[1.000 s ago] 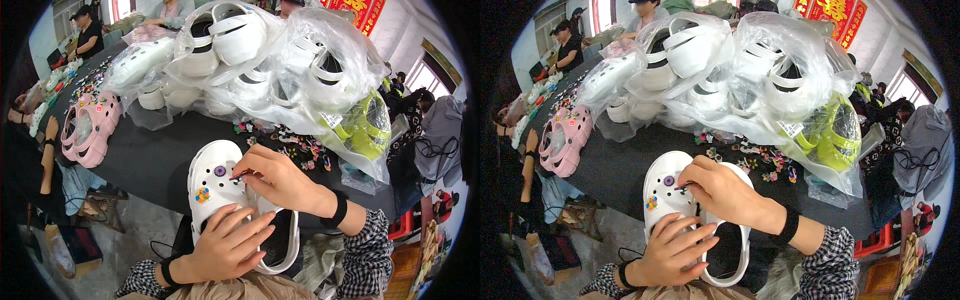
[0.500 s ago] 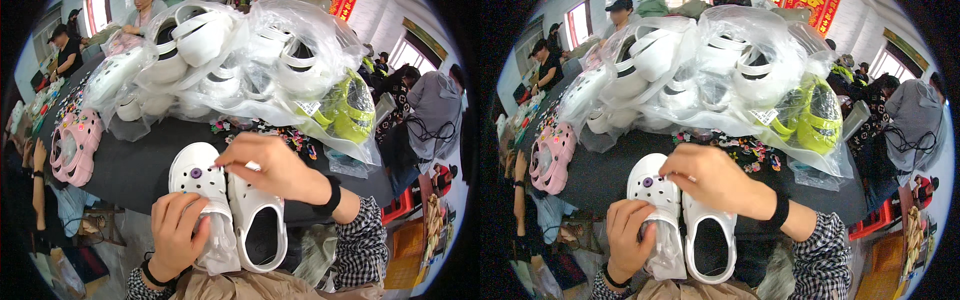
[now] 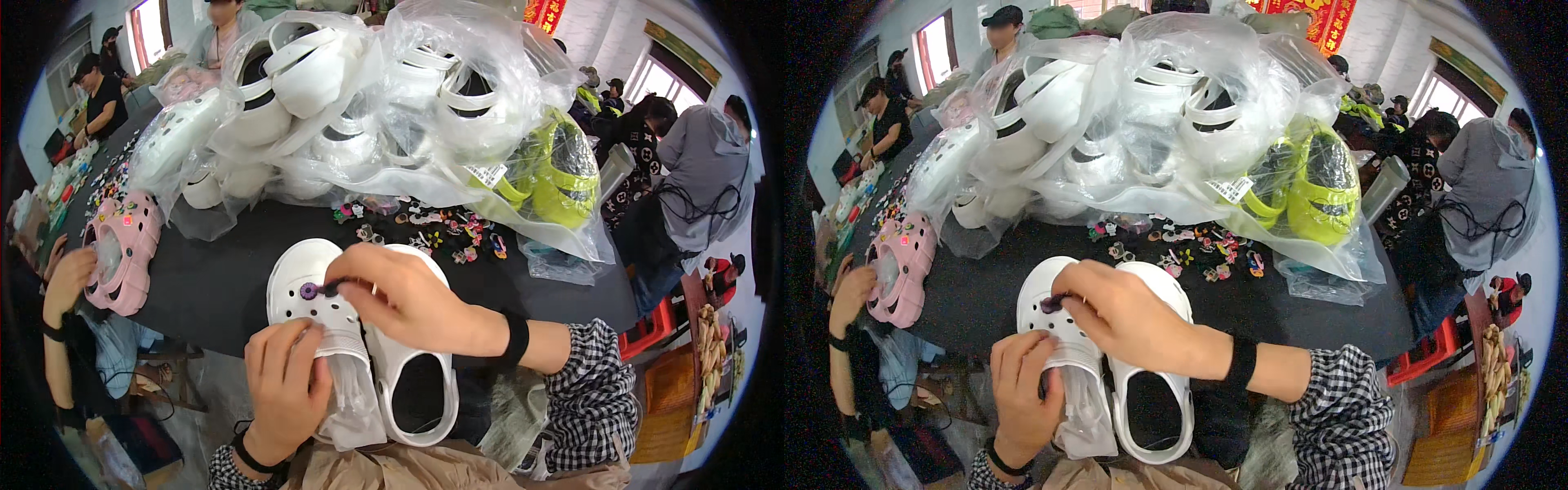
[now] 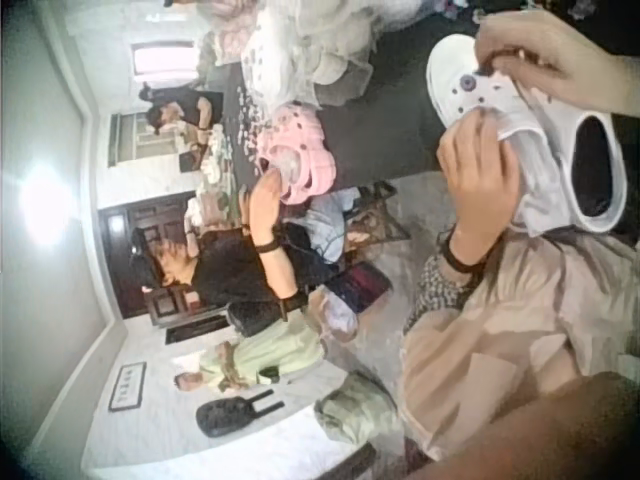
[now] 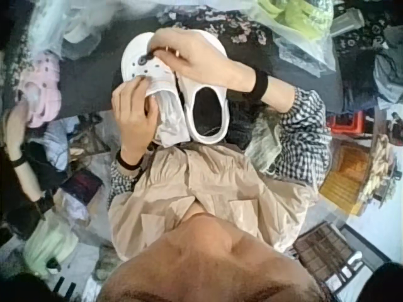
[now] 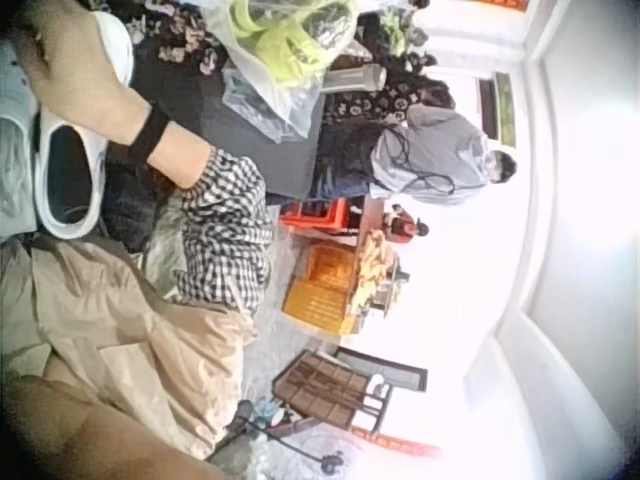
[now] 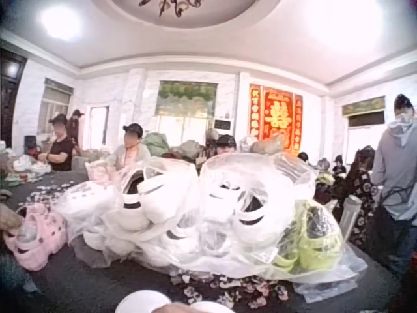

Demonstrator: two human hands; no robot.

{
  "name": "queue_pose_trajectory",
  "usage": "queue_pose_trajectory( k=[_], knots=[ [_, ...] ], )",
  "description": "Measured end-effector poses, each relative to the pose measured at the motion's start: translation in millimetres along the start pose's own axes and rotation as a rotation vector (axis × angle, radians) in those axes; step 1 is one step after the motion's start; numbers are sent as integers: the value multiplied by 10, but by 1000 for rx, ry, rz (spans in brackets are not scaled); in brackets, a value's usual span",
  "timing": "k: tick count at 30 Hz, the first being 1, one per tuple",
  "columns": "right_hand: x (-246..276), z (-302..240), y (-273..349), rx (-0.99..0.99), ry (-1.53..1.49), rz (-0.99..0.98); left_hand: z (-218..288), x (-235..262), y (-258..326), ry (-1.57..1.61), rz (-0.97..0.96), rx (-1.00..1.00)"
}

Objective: Applying decorative charms and accessories to white clogs in a manufacturing setting.

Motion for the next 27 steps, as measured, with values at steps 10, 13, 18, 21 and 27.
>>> queue_pose_trajectory(
  k=[10, 13, 18, 21, 27],
  knots=[
    [-70, -9, 35, -18, -7, -103, 62, 14, -125, -97, -16, 20],
    [-92, -76, 76, -16, -18, -85, 21, 23, -169, -74, 5, 73],
    [-35, -12, 93, -15, 15, -78, 10, 27, -155, -63, 21, -2],
    [-27, 141, 71, -175, -119, -81, 16, 13, -103, -63, 74, -81],
    [-71, 221, 57, -325, -209, -115, 40, 9, -19, -19, 128, -130]
  ],
)
Point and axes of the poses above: each hand's wrist, its own y-axis away from the middle knuckle, its own x-axis out of the back of the hand, z = x × y, the point moved 6 cm from there along -y, towards the middle knuckle, and after that the axes turned 15 degrees about x, right-handed, at the moved point
